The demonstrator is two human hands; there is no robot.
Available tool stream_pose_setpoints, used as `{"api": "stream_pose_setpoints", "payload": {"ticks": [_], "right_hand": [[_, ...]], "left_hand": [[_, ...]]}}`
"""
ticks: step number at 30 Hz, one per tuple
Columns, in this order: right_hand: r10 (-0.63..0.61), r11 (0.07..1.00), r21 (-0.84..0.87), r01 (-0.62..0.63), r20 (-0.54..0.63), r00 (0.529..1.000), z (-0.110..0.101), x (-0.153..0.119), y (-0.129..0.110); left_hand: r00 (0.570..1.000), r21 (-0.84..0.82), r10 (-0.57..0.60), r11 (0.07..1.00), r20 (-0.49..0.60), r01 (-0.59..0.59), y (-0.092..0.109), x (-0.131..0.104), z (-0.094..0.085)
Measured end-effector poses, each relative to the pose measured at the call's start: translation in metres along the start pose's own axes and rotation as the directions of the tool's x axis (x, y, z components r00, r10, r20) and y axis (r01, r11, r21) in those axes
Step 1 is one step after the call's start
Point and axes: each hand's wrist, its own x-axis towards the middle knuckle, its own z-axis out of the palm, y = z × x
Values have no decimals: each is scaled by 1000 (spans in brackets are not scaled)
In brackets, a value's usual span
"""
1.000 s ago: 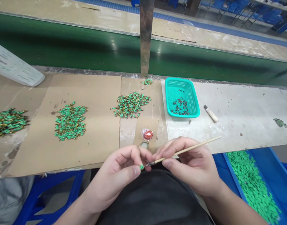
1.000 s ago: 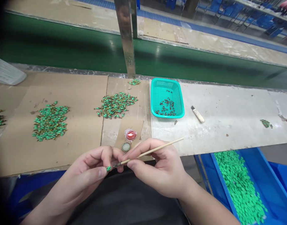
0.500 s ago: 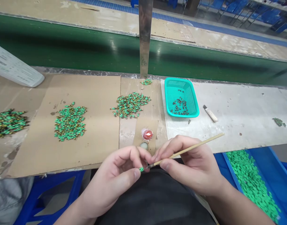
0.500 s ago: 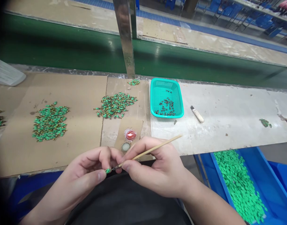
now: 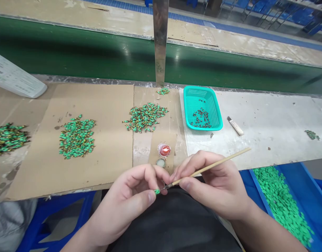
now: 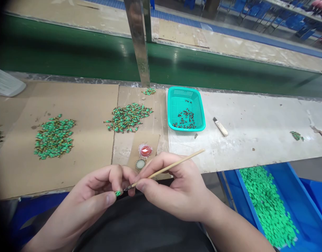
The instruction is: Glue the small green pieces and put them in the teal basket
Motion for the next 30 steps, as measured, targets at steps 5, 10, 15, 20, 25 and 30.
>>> {"api": "stream_pose_setpoints", "payload": {"ticks": [5, 10, 15, 20, 25, 30], "right_hand": [[8, 1000, -12, -8, -4, 1000, -1, 0, 0], [9, 1000, 14, -9, 8, 1000, 0, 0, 0], [17, 1000, 10, -17, 4, 1000, 0, 0, 0], [8, 1000, 8, -8, 14, 1000, 0, 0, 0], [15, 1000, 4, -15, 18, 1000, 0, 1, -1], [11, 1000, 5, -11, 33, 999, 0, 1, 1]], "left_hand": [[1000, 5, 2, 1000, -2, -2, 2, 2, 0], [1000, 9, 6, 1000, 0, -6, 3, 2, 0], [1000, 3, 3, 1000, -13, -3, 2, 1, -1], [1000, 9, 4, 1000, -3, -4, 2, 1, 0], [1000, 17, 6, 1000, -7, -6, 1, 2, 0], [1000, 21, 18, 1000, -5, -18, -1, 3, -2]]}}
